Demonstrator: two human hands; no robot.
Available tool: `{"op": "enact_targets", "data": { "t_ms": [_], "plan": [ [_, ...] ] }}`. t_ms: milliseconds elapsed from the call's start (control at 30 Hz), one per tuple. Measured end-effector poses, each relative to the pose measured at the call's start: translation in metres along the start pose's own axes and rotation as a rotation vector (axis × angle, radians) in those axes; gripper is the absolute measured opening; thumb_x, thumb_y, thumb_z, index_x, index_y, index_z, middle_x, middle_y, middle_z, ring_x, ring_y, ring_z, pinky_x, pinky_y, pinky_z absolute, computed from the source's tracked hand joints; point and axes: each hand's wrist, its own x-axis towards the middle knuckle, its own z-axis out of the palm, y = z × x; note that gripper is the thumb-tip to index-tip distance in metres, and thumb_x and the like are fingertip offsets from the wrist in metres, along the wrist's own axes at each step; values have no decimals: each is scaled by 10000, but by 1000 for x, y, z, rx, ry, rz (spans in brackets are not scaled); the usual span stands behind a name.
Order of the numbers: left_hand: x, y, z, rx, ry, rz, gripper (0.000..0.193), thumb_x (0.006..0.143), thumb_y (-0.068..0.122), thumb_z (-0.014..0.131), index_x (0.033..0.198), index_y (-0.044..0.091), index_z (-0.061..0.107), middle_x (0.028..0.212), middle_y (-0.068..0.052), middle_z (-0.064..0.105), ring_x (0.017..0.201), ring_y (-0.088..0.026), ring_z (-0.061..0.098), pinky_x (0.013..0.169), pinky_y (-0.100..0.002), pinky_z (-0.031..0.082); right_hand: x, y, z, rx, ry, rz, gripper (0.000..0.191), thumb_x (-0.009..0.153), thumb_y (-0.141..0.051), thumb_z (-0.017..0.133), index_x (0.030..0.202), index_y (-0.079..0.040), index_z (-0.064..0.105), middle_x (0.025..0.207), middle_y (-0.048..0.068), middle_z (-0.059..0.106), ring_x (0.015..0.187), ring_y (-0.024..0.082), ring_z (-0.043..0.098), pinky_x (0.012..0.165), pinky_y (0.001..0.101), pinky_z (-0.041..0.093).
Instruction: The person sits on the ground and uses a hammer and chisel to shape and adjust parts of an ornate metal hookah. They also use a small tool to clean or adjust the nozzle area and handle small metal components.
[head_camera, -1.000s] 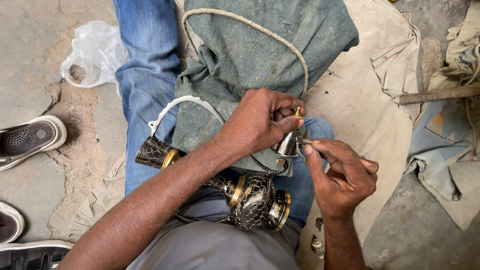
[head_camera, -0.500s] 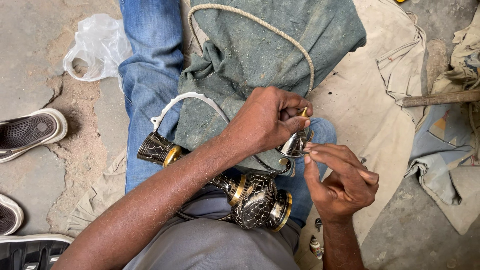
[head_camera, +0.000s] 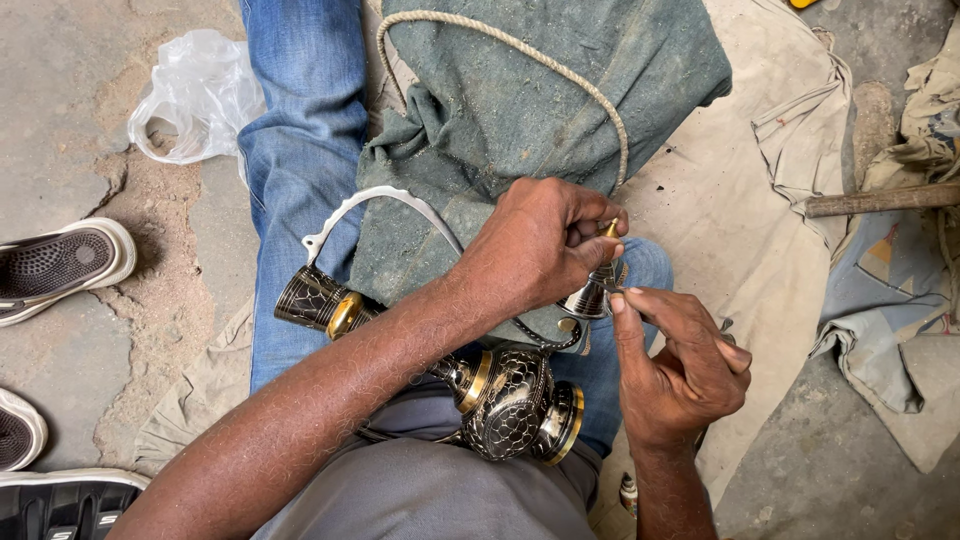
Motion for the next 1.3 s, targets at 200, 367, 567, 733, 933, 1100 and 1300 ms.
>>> {"op": "enact_targets", "data": {
  "t_ms": [200,367,567,733,933,1100,1300],
  "plan": [
    [0,1,0,7,24,14,215,849,158,783,1030,43,775,717,-64,736,603,-128,715,553,-320,568,2,0,-1,11,-18,-24,232,920,122,809,1089,4,704,1029,141,756,939,176,755,666,197,584],
    [0,2,-1,2,18,8,212,844,166,783,1015,40,775,698,-73,727,595,-140,712,560,-328,565,1,1,0,-17,-12,-28,231,932,123,819,1101,7,712,1020,136,757,908,167,756,730,224,605],
    [0,5,-1,11,17,10,199,850,165,778,1006,41,776,695,-70,726,594,-140,715,553,-332,560,2,0,-1,-28,-10,-49,230,915,133,820,1083,17,714,1000,137,757,886,173,752,710,230,594],
    [1,-1,4,6,33,17,200,847,153,774,1006,31,776,700,-73,735,589,-131,716,550,-322,567,1,6,-3,23,-47,-162,249,889,142,806,1069,3,703,1022,134,757,929,202,766,797,279,629],
    [-2,-15,-6,-6,49,52,114,909,132,746,972,38,729,798,-41,719,650,-117,660,557,-302,556,-12,14,-4,170,201,-59,175,964,171,712,1080,45,680,1062,192,760,913,253,783,790,333,651],
    [-27,-24,-28,-42,103,-93,210,928,195,755,1011,34,648,780,-20,660,681,-114,565,598,-322,487,-21,13,2,778,250,201,165,1007,147,664,1134,41,669,1051,204,751,952,264,756,939,406,640],
    [-56,-8,-24,186,140,-97,232,941,253,806,982,39,725,807,-51,672,645,-141,601,593,-330,490,-10,30,20,1330,181,589,134,1020,76,654,1146,46,687,1024,202,742,931,262,732,922,394,599]
  ]
}}
